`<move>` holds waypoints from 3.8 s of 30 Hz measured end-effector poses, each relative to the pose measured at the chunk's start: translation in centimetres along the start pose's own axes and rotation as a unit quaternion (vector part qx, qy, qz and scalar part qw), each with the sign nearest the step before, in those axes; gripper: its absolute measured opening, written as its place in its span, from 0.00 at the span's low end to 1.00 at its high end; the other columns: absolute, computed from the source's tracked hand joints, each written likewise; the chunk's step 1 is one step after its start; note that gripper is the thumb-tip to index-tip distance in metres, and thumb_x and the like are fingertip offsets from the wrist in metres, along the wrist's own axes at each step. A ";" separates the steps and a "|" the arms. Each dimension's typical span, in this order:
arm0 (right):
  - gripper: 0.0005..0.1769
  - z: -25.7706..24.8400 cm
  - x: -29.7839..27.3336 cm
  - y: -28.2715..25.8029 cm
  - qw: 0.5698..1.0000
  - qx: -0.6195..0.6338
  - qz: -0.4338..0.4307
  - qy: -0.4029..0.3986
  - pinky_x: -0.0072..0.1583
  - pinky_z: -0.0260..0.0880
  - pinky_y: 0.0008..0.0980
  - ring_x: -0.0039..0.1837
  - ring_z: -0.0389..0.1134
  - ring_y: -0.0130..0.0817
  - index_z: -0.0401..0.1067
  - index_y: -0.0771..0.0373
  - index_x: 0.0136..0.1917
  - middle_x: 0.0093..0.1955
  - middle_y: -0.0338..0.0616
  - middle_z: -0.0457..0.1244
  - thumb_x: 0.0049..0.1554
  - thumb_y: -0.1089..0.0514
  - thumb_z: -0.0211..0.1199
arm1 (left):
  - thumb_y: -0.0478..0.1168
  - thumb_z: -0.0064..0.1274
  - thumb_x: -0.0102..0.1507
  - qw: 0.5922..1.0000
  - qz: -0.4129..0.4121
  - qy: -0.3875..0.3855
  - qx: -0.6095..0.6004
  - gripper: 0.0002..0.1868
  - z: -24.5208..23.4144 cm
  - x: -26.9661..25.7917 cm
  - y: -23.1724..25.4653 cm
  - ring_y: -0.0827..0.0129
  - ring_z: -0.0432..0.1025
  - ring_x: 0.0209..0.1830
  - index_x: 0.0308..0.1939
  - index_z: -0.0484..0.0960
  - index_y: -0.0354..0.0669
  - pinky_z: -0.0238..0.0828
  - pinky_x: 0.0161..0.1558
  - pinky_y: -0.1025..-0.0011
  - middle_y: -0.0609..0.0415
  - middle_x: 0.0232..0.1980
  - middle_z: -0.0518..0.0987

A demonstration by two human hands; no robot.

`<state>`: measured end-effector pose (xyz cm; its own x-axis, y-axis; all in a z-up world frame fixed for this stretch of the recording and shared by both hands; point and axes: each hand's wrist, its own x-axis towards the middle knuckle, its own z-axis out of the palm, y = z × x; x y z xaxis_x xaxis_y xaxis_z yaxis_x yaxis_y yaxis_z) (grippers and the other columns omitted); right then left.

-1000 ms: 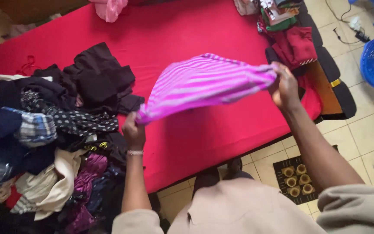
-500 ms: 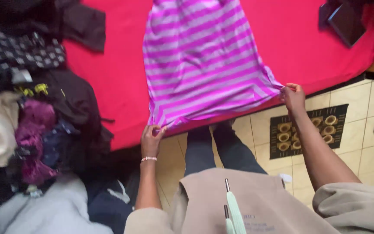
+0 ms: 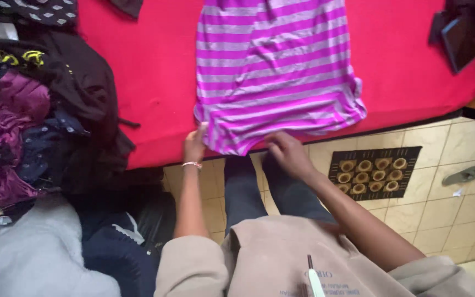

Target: Folding various items of laundry on a bed.

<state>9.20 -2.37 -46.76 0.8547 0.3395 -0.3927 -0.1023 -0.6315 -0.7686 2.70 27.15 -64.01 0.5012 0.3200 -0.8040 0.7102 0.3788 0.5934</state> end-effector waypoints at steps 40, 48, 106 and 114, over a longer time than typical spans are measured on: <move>0.25 -18.2 1.9 20.7 0.736 0.553 0.387 0.062 0.61 0.75 0.35 0.57 0.72 0.34 0.71 0.65 0.62 0.54 0.46 0.69 0.61 0.45 0.62 | 0.52 0.56 0.66 0.863 0.195 -0.253 0.392 0.19 40.5 -7.5 7.4 0.59 0.81 0.46 0.46 0.82 0.38 0.76 0.50 0.64 0.46 0.44 0.86; 0.13 -17.7 1.0 14.9 0.937 0.248 0.163 0.186 0.59 0.70 0.36 0.56 0.70 0.39 0.71 0.63 0.56 0.54 0.50 0.66 0.58 0.61 0.67 | 0.55 0.61 0.60 0.755 0.223 -0.207 0.580 0.22 41.3 -4.2 3.1 0.47 0.78 0.43 0.52 0.84 0.48 0.75 0.46 0.56 0.35 0.44 0.81; 0.15 -12.9 39.0 5.3 0.958 -0.251 0.066 0.117 0.56 0.67 0.58 0.50 0.69 0.62 0.69 0.73 0.48 0.44 0.65 0.67 0.58 0.55 0.61 | 0.42 0.54 0.63 0.534 0.455 -0.228 0.676 0.15 23.9 22.5 39.9 0.45 0.79 0.47 0.53 0.82 0.43 0.75 0.47 0.49 0.39 0.46 0.83; 0.20 -13.0 39.9 5.5 0.957 -0.250 0.068 0.131 0.54 0.65 0.60 0.50 0.67 0.66 0.68 0.74 0.49 0.44 0.67 0.66 0.55 0.52 0.62 | 0.46 0.57 0.64 0.399 0.362 -0.282 0.794 0.16 19.3 25.7 45.8 0.43 0.78 0.47 0.52 0.83 0.43 0.75 0.47 0.48 0.37 0.48 0.83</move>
<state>49.34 -1.32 -60.11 0.9559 0.0857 -0.2811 -0.0212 -0.9340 -0.3567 57.66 35.99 -58.19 0.5723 -0.5698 -0.5898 -0.5279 -0.8063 0.2668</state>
